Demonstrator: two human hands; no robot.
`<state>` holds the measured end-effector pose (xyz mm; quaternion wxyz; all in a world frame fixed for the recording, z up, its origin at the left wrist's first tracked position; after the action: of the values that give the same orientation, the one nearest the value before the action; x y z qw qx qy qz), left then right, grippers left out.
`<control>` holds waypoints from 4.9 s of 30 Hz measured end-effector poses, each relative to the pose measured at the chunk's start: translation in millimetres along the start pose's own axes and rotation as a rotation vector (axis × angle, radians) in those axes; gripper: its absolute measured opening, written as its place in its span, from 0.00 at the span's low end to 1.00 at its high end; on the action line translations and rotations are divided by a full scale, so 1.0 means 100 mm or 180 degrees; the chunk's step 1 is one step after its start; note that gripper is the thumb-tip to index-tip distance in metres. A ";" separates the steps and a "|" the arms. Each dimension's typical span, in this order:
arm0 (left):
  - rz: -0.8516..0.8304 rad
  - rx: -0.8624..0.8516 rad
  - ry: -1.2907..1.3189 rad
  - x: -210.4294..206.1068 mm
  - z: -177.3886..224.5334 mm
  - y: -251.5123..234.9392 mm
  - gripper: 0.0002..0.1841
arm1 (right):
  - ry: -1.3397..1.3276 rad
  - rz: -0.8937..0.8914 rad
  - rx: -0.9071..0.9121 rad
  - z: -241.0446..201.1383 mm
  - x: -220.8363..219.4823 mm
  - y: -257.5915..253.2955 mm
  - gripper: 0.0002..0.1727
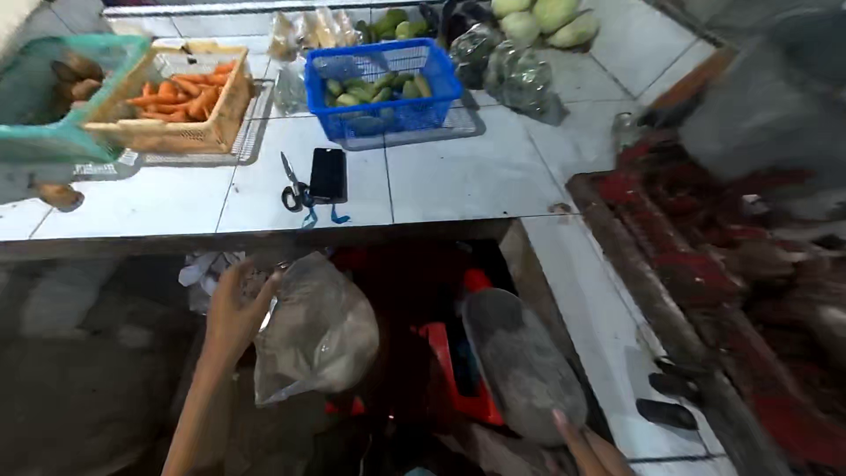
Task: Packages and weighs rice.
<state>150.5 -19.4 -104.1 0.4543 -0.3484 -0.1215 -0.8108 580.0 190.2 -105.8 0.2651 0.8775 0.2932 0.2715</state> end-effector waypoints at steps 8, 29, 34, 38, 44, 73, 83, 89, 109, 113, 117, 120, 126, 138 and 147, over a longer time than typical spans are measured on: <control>-0.1229 0.1952 -0.0424 -0.36 -1.62 0.03 0.36 | 0.2135 -0.0887 0.0874 -1.40 -1.63 -0.40 0.31; -0.1809 0.1484 0.1616 -1.48 0.33 0.63 0.26 | 0.3223 -0.0933 -0.0988 -0.89 -0.67 -0.52 0.32; -0.2183 0.1564 0.1955 -1.90 0.60 0.98 0.27 | 0.3112 -0.1048 -0.1175 -0.49 -0.42 -0.77 0.30; -0.2401 0.1527 0.1901 -2.17 0.84 1.13 0.25 | 0.3005 -0.0948 -0.1191 -0.11 -0.44 -1.15 0.27; -0.1872 0.1688 0.2028 -1.96 0.67 1.05 0.25 | 0.3011 -0.1288 -0.1185 0.16 -0.66 -1.63 0.23; -0.0057 0.1601 0.1251 -0.66 -0.73 0.25 0.13 | 0.2151 -0.2269 -0.1134 -0.53 -2.61 -1.67 0.30; -0.1090 0.0550 0.0175 -0.85 -0.43 0.46 0.29 | 0.2400 -0.1926 -0.0897 -0.06 -2.17 -1.92 0.23; -0.1561 0.0194 0.0139 -0.88 -0.41 0.53 0.49 | 0.2402 -0.1649 -0.0807 -0.07 -2.09 -1.88 0.25; -0.1883 -0.0238 -0.0159 -0.84 -0.45 0.53 0.55 | 0.2724 -0.1834 -0.0843 -0.70 -1.69 -1.48 0.20; -0.1856 -0.0172 -0.0083 -0.86 -0.42 0.54 0.52 | 0.2783 -0.1936 -0.0755 -0.74 -1.74 -1.60 0.20; -0.1621 -0.0029 0.0118 -0.90 -0.42 0.58 0.50 | 0.2819 -0.1969 -0.0822 -0.75 -1.81 -1.67 0.20; -0.1413 -0.0007 0.0210 -0.95 -0.43 0.63 0.45 | 0.2760 -0.1963 -0.0981 -0.77 -1.85 -1.64 0.19; -0.1300 0.0007 0.0418 -1.04 -0.48 0.73 0.39 | 0.2463 -0.1889 -0.1336 -0.72 -1.86 -1.62 0.15; -0.1716 0.0188 0.0874 -1.19 -0.40 0.80 0.47 | 0.2685 -0.1764 -0.1498 -0.81 -1.61 -1.50 0.19; -0.1724 0.0183 0.0838 -1.11 -0.48 0.75 0.49 | 0.2491 -0.1668 -0.1625 -0.83 -1.34 -1.22 0.14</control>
<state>228.8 -13.8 -222.5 0.2430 -0.1821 -0.1729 -0.9369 391.7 211.1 -165.9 0.3998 0.5158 0.5040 0.5658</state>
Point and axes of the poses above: each hand's wrist, its own y-axis away from the middle knuckle, its own x-axis out of the back of the hand, z = x × y, the point moved 1 cm from there along -y, towards the middle knuckle, and after that the axes turned 4 degrees about -x, right-handed, at the moved point
